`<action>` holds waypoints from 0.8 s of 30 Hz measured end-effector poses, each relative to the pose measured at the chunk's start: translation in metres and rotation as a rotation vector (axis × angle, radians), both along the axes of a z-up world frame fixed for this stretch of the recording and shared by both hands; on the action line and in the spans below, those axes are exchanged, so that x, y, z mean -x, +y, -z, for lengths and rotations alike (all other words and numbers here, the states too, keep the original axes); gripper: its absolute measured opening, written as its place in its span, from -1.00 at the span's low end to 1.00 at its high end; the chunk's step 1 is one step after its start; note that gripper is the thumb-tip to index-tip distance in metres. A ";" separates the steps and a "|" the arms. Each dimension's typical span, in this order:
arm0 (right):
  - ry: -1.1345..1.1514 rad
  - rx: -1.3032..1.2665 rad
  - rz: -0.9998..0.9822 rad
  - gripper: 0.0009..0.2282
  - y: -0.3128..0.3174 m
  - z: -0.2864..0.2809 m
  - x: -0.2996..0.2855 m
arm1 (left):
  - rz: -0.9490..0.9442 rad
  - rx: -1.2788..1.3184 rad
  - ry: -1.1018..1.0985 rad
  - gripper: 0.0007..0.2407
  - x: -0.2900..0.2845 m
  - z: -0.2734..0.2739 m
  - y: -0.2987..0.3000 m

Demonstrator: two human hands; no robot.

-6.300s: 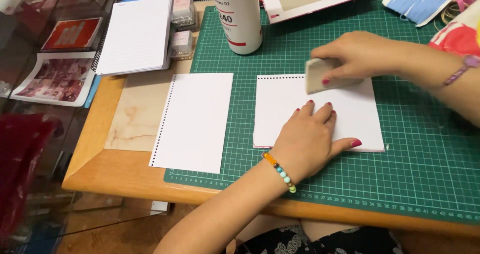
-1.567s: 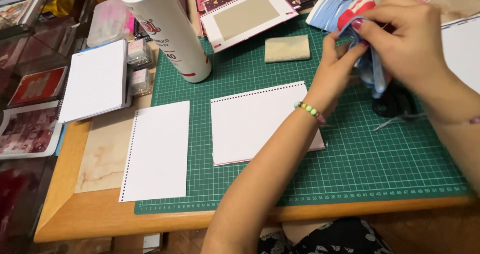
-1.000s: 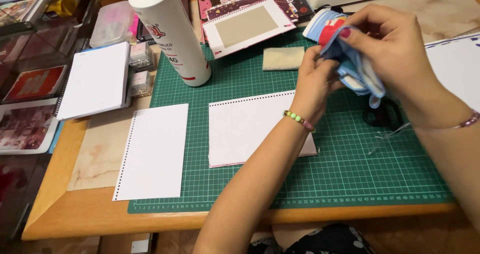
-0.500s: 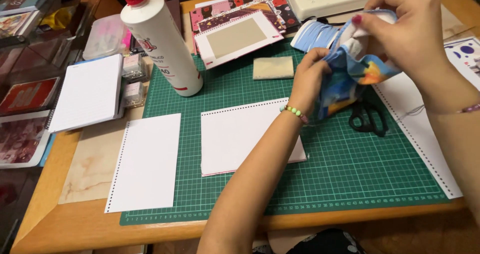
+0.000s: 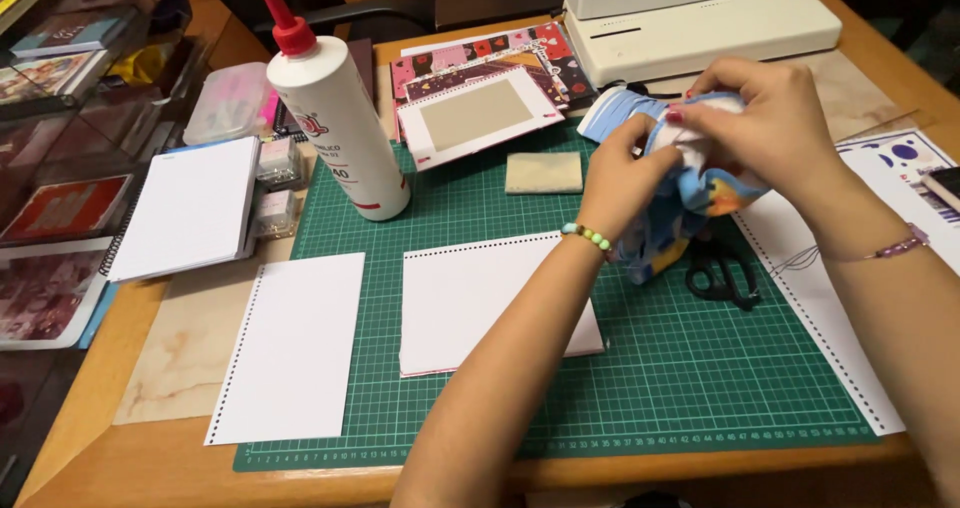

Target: The person uses a small eraser to rub the surface of a white sheet of paper on a green cutting mat. They then use a colorful cloth to wipe the paper and the mat, removing eraser debris.

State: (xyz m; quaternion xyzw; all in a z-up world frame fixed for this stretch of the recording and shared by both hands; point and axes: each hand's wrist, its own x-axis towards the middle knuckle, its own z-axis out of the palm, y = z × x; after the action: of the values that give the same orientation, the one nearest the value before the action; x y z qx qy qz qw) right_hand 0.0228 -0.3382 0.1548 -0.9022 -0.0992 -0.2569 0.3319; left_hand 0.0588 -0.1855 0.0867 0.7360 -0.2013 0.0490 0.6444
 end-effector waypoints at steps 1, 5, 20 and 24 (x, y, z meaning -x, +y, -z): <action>-0.002 0.001 -0.001 -0.82 0.005 -0.006 0.003 | -0.001 0.001 -0.002 -0.88 -0.002 0.001 0.000; -0.096 0.111 -0.057 -0.86 -0.001 -0.012 -0.003 | 0.133 0.301 0.099 -0.69 -0.003 -0.003 0.001; 0.219 0.612 -0.043 -0.76 -0.045 -0.049 -0.033 | 0.041 -0.336 -0.091 -0.77 -0.027 0.011 0.013; 0.226 0.495 -0.262 -0.47 -0.034 -0.011 -0.018 | -0.017 -0.511 -0.075 -0.72 -0.007 0.002 0.011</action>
State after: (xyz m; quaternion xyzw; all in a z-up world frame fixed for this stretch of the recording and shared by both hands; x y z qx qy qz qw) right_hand 0.0412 -0.3723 0.1659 -0.9581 -0.2369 -0.0776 0.1412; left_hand 0.0656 -0.1741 0.0850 0.8744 -0.2247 0.0292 0.4291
